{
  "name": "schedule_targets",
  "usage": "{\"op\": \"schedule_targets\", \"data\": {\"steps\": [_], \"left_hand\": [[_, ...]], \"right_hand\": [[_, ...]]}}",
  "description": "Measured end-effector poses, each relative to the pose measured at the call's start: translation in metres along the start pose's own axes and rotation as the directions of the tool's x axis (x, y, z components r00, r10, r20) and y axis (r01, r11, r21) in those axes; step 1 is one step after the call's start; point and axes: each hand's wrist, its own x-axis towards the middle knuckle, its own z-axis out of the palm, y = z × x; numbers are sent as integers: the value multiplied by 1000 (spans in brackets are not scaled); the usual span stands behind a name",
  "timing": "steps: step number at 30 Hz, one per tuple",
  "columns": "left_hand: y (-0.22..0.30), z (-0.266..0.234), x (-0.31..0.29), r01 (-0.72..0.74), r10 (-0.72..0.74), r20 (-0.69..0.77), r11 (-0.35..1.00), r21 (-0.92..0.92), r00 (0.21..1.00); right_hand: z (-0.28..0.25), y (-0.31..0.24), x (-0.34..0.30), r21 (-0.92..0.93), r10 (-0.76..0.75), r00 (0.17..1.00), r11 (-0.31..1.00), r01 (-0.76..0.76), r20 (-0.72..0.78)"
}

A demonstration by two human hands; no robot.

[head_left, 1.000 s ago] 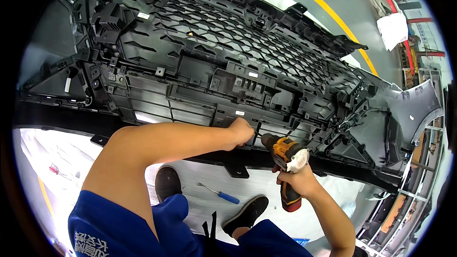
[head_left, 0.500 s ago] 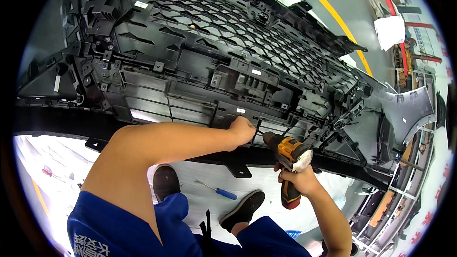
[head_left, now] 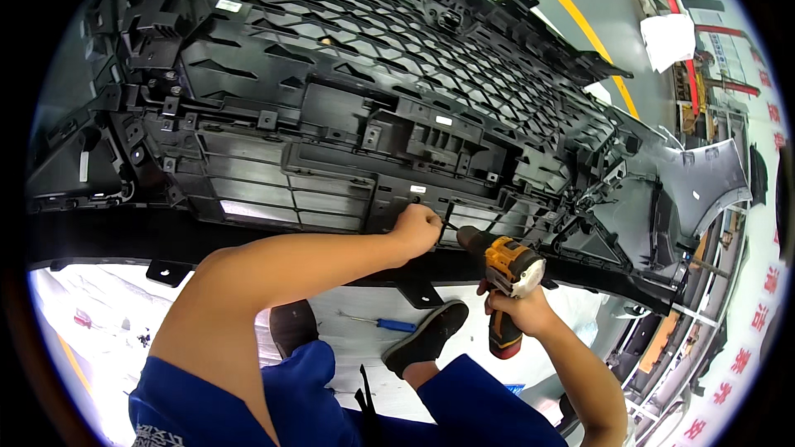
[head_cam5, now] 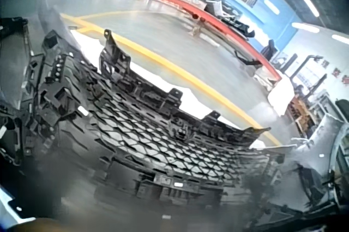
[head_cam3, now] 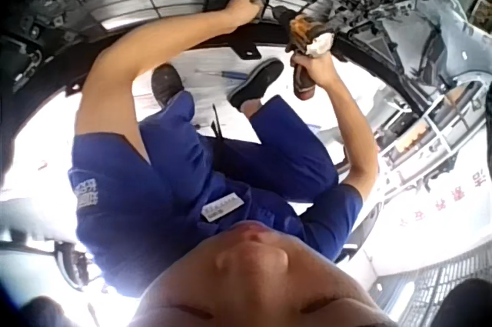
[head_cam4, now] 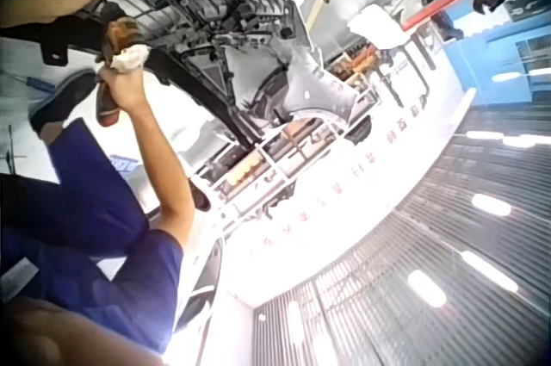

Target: The person uses a cordless drill to fasten screws into a large black car grille laid on a white protective sheet. They repeatedly pick up screws from the sheet and drive them into the grille's mounting points.

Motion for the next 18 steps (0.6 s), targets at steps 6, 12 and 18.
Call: {"op": "schedule_targets", "data": {"steps": [6, 12, 18], "left_hand": [[8, 3, 0, 10, -8, -44, 999, 45, 999], [22, -22, -16, 193, -189, 40, 969, -155, 981], [51, -63, -56, 278, -228, 162, 841, -464, 960]], "right_hand": [[-8, 8, 1, -86, 6, 1000, 996, -6, 3], [-6, -18, 9, -113, 75, 997, 991, -74, -2], [-9, -20, 12, -152, 40, 997, 988, -30, 66]]}}
